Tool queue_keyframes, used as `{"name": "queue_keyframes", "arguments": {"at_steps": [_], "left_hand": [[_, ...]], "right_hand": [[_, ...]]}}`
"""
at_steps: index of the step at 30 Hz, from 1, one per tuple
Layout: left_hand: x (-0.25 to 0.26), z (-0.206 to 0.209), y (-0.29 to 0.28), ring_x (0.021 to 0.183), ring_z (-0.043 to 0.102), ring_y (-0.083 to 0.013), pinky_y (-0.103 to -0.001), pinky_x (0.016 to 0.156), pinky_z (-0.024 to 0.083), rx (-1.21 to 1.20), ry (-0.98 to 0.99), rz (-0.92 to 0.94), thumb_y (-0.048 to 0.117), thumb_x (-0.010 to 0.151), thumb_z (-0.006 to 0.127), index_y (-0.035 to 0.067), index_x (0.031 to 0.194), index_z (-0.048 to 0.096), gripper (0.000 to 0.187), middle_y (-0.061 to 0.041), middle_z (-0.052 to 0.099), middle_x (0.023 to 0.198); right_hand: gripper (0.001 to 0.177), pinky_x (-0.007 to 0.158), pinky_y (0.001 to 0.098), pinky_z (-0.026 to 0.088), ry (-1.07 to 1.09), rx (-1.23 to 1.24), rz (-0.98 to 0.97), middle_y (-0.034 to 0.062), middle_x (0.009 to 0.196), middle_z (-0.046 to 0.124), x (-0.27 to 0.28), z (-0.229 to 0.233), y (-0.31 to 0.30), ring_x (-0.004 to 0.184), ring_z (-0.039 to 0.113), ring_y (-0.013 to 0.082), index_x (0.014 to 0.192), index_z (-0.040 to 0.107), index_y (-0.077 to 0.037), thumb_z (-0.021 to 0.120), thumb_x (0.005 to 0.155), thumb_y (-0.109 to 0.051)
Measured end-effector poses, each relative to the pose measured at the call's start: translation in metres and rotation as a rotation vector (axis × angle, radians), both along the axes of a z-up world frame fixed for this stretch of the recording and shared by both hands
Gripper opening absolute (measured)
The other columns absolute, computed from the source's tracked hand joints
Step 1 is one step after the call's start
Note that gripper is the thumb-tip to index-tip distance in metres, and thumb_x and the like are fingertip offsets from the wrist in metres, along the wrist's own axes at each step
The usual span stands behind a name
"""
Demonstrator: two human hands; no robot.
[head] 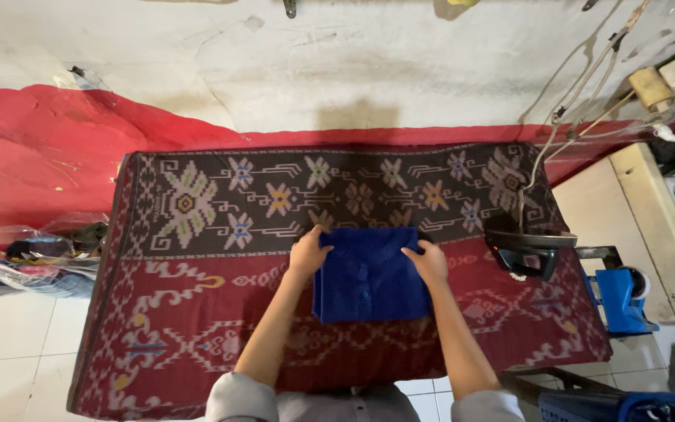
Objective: The person folds and irons a blue fabric by hand on a padded surface, using an iron to press the material after each fold.
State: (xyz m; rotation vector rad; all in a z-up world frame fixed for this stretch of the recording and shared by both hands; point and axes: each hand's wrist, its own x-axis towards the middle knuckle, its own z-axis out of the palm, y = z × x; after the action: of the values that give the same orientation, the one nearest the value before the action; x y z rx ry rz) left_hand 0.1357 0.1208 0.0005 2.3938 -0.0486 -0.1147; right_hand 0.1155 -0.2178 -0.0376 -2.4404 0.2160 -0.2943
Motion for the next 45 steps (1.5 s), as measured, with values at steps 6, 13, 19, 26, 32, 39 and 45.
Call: {"name": "queue_keyframes", "arguments": {"at_steps": [6, 13, 19, 26, 32, 39, 45], "left_hand": [[-0.024, 0.004, -0.024, 0.110, 0.058, -0.0390, -0.053, 0.086, 0.045, 0.106, -0.259, 0.241, 0.026, 0.078, 0.077, 0.007, 0.123, 0.056, 0.053, -0.015, 0.063, 0.119], [-0.099, -0.025, -0.051, 0.122, 0.056, -0.0302, -0.045, 0.105, 0.044, 0.153, -0.417, -0.255, 0.015, 0.092, 0.061, 0.009, 0.111, 0.066, 0.021, -0.008, 0.063, 0.120], [-0.120, -0.026, -0.049, 0.141, 0.043, -0.0339, -0.045, 0.116, 0.034, 0.213, -0.478, -0.264, 0.020, 0.091, 0.061, 0.001, 0.131, 0.060, 0.045, -0.014, 0.057, 0.140], [-0.119, -0.022, -0.050, 0.145, 0.039, -0.0307, -0.045, 0.120, 0.030, 0.268, -0.454, -0.272, 0.023, 0.095, 0.055, 0.007, 0.147, 0.051, 0.054, -0.012, 0.046, 0.155], [-0.118, -0.017, -0.051, 0.149, 0.035, -0.0270, -0.047, 0.121, 0.026, 0.280, -0.409, -0.252, 0.027, 0.098, 0.051, 0.013, 0.154, 0.045, 0.058, -0.008, 0.038, 0.163], [-0.108, -0.005, -0.056, 0.128, 0.050, -0.0312, -0.047, 0.103, 0.041, 0.297, -0.285, -0.241, 0.019, 0.084, 0.062, 0.008, 0.136, 0.058, 0.054, -0.009, 0.050, 0.148], [-0.092, -0.025, -0.097, 0.093, 0.065, -0.0387, -0.044, 0.080, 0.053, -0.239, 0.011, 0.262, 0.035, 0.096, 0.071, -0.002, 0.098, 0.061, 0.038, -0.022, 0.066, 0.104]], "right_hand": [[0.048, 0.085, 0.0489, 0.052, -0.057, -0.051, -0.195, 0.0211, 0.123, 0.063, -0.035, 0.034, 0.049, 0.108, 0.062, 0.0411, 0.124, 0.060, 0.002, 0.074, 0.088, -0.027], [0.023, 0.092, 0.0472, 0.047, -0.360, -0.342, 0.275, 0.0098, 0.119, 0.063, -0.103, 0.050, 0.105, 0.114, 0.060, 0.0281, 0.109, 0.063, -0.008, 0.069, 0.090, -0.020], [0.029, 0.086, 0.0485, 0.046, -0.243, -0.259, 0.205, 0.0035, 0.113, 0.065, -0.095, 0.046, 0.112, 0.109, 0.061, 0.0265, 0.110, 0.067, -0.014, 0.075, 0.089, -0.030], [0.014, 0.074, 0.0504, 0.049, 0.037, -0.027, 0.066, -0.0040, 0.093, 0.073, -0.060, 0.024, 0.114, 0.095, 0.068, 0.0229, 0.091, 0.074, -0.020, 0.079, 0.085, -0.032], [0.014, 0.070, 0.0501, 0.050, 0.105, -0.051, -0.050, -0.0027, 0.089, 0.074, -0.055, 0.023, 0.122, 0.090, 0.070, 0.0231, 0.086, 0.076, -0.017, 0.081, 0.081, -0.029], [0.014, 0.073, 0.0423, 0.056, 0.083, 0.053, 0.141, 0.0070, 0.094, 0.071, -0.051, 0.033, 0.119, 0.087, 0.070, 0.0278, 0.095, 0.074, -0.009, 0.079, 0.082, -0.014], [0.013, 0.074, 0.0371, 0.057, -0.141, 0.231, 0.237, 0.0114, 0.093, 0.070, -0.073, 0.029, 0.112, 0.083, 0.072, 0.0280, 0.094, 0.072, -0.004, 0.077, 0.082, -0.005]]}}
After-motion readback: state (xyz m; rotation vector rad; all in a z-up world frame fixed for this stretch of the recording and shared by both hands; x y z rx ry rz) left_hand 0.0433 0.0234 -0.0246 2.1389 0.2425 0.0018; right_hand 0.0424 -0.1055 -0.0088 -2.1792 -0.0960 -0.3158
